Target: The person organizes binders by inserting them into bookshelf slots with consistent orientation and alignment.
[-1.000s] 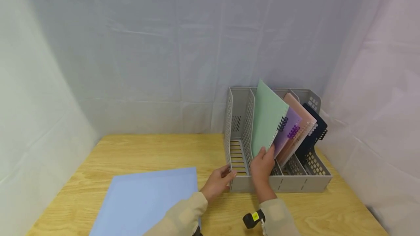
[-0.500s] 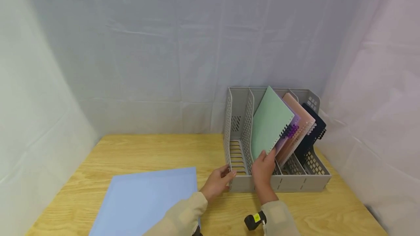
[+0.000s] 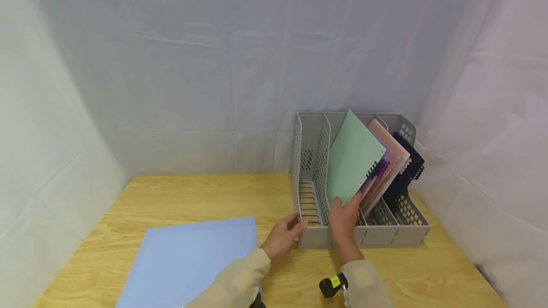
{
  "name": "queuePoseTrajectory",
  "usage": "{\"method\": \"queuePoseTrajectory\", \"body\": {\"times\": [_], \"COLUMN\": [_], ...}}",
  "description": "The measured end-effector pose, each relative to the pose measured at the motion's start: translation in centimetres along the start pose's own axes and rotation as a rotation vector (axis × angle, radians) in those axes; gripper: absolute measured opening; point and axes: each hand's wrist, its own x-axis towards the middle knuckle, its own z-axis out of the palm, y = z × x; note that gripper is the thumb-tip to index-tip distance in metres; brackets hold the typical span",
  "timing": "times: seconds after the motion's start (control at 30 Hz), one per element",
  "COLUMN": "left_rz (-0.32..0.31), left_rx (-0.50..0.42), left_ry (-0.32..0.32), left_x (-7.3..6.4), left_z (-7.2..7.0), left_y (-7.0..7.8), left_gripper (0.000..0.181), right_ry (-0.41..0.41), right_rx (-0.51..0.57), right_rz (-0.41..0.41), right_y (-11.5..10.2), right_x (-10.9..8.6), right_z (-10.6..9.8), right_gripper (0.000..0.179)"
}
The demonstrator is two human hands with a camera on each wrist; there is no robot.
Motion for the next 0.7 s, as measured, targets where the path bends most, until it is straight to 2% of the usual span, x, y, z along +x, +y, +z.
{"method": "queuePoseTrajectory", "body": {"times": [0.27,0.4,0.5,0.7], "left_rz": [-0.009,-0.011,-0.017,-0.02], "left_rx": [0.011,0.005,0.022,0.012], "left_ry": [-0.01,-0.008,-0.002,-0.017], "left_x": [0.1,0.2,0.2,0.2], "left_z": [0.0,0.0,0.0,-0.2], "left_y": [-0.2,-0.3,-0.3,-0.2], "left_gripper": [0.059,0.06,0.064,0.067], "right_ry": [0.107,0.121,0.139,0.216], "right_rx": [0.1,0.142,0.137,0.107], "right_rz": [-0.183,-0.219,-0.258,-0.403], "right_y": [1.1,1.1,1.1,1.2], "right_x": [-0.6,-0.7,-0.9,-1.2], "right_z": [0.3,0.5,0.7,1.2], "right_gripper": [0.077,0.085,0.09,0.094]}}
